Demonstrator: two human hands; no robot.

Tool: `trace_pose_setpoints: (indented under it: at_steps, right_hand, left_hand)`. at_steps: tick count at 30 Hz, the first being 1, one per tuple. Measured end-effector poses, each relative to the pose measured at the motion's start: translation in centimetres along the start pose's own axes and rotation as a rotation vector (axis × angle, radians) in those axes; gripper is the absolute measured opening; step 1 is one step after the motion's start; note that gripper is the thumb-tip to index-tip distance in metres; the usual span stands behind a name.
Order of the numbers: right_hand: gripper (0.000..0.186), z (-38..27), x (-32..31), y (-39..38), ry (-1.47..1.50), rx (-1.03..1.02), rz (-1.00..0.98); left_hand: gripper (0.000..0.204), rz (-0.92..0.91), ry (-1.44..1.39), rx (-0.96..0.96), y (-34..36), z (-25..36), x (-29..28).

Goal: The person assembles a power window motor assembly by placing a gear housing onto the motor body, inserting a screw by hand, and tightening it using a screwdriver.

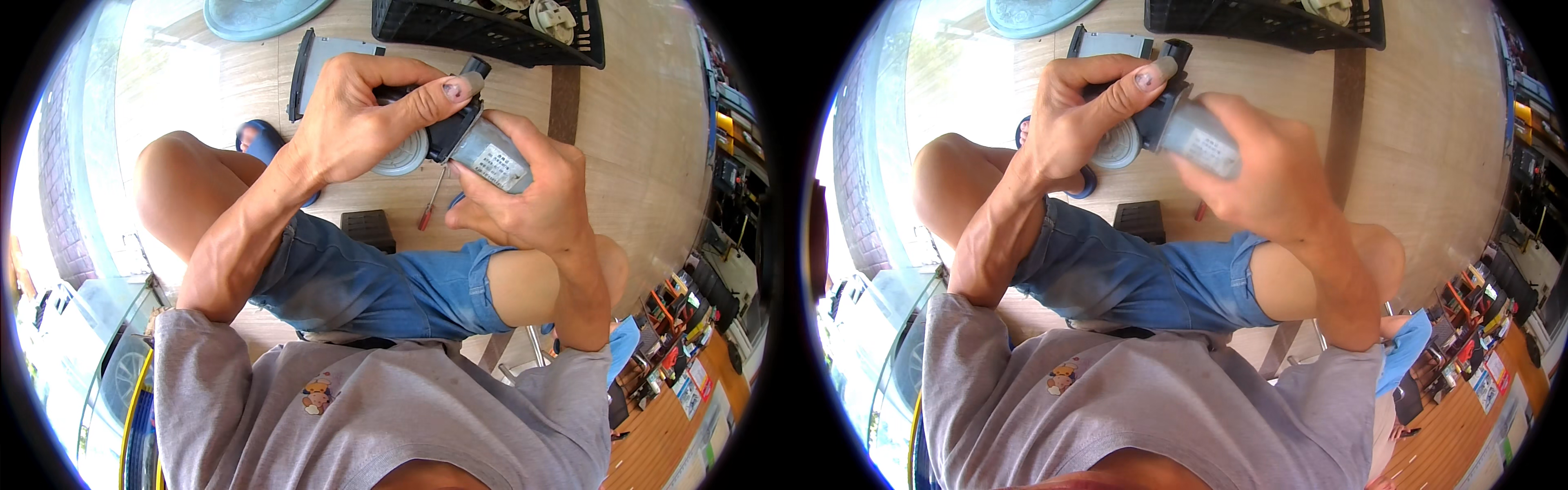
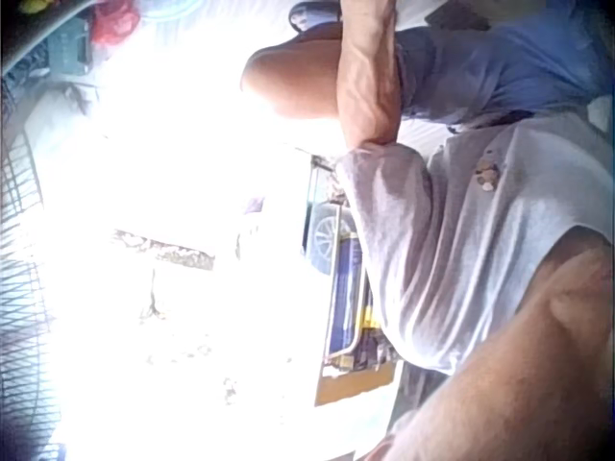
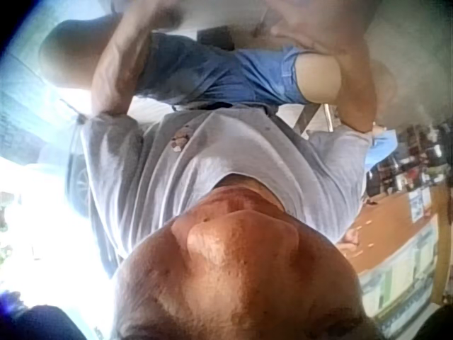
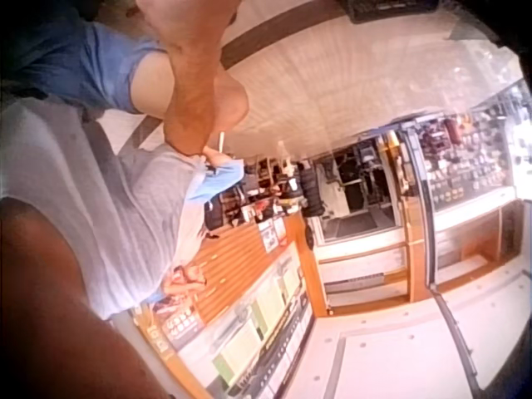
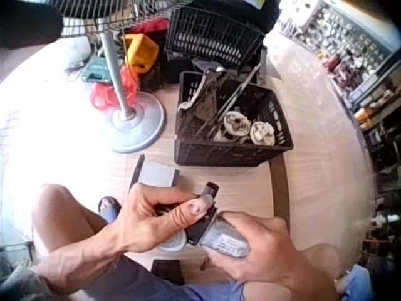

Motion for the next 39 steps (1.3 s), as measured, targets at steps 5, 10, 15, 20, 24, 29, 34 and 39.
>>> trace_pose_setpoints:
  at_steps: [5,10,15,20,24,29,34,39]
  right_hand:
    - [0.063,-0.3,0.0,0.0,-0.017,0.001,0.017]
    - [0.061,-0.7,-0.1,0.1,-0.077,-0.052,0.028]
    - [0.059,-1.8,-0.7,0.7,-0.101,-0.084,0.06]
    - [0.055,-2.0,-0.9,0.6,-0.085,-0.045,0.101]
    - [0.054,-1.6,-0.8,0.5,-0.064,-0.042,0.129]
    - [0.055,-1.8,-1.1,0.3,-0.092,-0.044,0.123]
    - [0.056,-2.1,-1.3,0.5,-0.115,-0.08,0.112]
    - [0.055,-2.1,-1.4,0.5,-0.108,-0.089,0.122]
  left_hand:
    - [0.034,-0.007,-0.022,-0.001,-0.1,-0.3,0.0]
    - [0.037,-0.009,-0.078,0.015,0.1,-0.7,0.0]
    - [0.045,-0.023,-0.163,0.007,0.3,-0.1,-0.3]
    - [0.049,-0.014,-0.114,0.024,0.2,0.3,-0.6]
    - [0.047,0.006,-0.075,0.041,0.4,0.3,-0.7]
    - [0.043,0.055,-0.008,0.122,0.4,1.6,-1.2]
    - [0.041,0.059,0.016,0.139,0.7,1.8,-1.6]
    - [0.041,0.052,0.024,0.117,0.8,1.5,-1.7]
Point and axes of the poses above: each hand's wrist, its own y-axis towards the middle knuckle, its own x-axis out of the palm, z = x × y, the point moved 9 cm from there along y, towards the middle knuckle, and after that the axes turned 2 degrees about y, right-handed, at the moved point
